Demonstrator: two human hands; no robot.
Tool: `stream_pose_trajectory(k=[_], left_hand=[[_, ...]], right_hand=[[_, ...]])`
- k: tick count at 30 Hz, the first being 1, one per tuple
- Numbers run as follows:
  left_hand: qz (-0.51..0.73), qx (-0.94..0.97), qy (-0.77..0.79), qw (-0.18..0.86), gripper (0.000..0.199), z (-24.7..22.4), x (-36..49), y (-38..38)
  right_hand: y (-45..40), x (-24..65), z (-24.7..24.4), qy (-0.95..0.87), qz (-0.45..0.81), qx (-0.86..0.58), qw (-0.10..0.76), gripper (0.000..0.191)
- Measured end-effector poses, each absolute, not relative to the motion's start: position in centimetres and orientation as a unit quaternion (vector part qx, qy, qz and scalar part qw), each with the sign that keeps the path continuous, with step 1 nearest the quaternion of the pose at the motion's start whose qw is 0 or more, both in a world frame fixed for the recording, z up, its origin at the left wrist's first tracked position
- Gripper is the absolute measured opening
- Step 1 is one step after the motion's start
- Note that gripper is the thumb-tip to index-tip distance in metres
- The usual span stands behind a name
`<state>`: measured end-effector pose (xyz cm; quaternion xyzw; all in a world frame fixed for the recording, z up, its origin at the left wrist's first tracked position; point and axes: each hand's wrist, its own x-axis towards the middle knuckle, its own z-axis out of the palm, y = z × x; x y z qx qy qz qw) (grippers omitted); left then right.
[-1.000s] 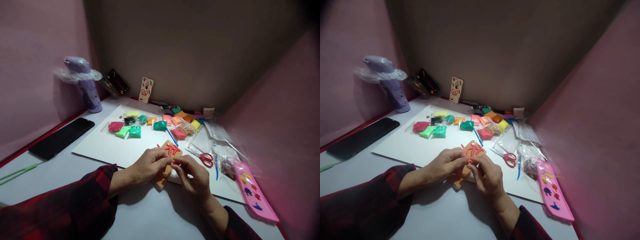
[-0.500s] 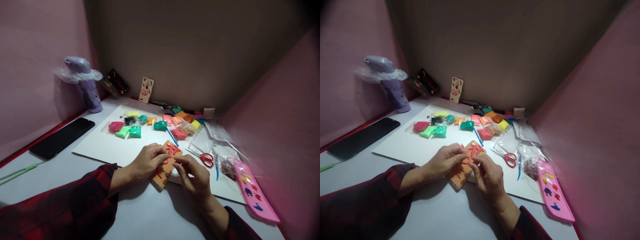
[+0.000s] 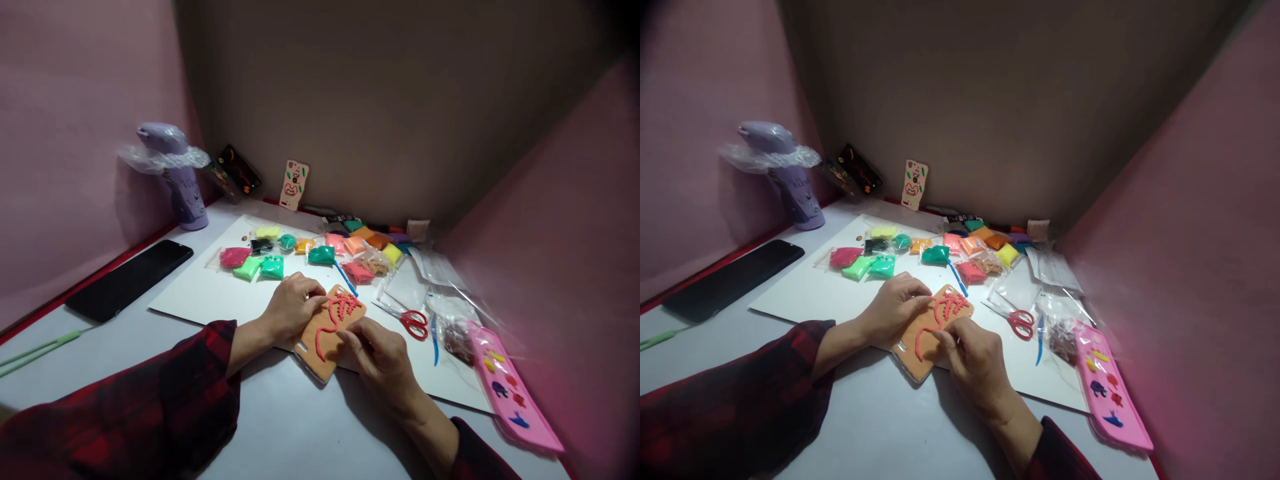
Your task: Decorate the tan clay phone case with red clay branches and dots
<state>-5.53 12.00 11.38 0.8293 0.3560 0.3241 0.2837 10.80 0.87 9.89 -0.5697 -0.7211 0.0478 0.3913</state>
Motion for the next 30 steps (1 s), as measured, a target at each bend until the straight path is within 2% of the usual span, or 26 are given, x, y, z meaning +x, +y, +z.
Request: stream_pose_trajectory(k=[6, 19, 30], left_hand=[[0.325, 0.816, 0.373, 0.299, 0.01, 12.9, -4.8, 12.3], [0.322, 0.857, 0.346, 0.204, 0.008, 10.9, -4.4, 12.8], [0.312, 0.872, 0.337, 0.169, 0.007, 10.5, -4.4, 12.7]], right_hand=[[0.9, 10.7, 9.6, -0.724, 0.07, -0.6, 0.333, 0.031], [1.2, 10.9, 9.4, -0.727, 0.082, -0.59, 0.342, 0.029], [1.2, 10.8, 9.4, -0.724, 0.089, -0.592, 0.341, 0.028]])
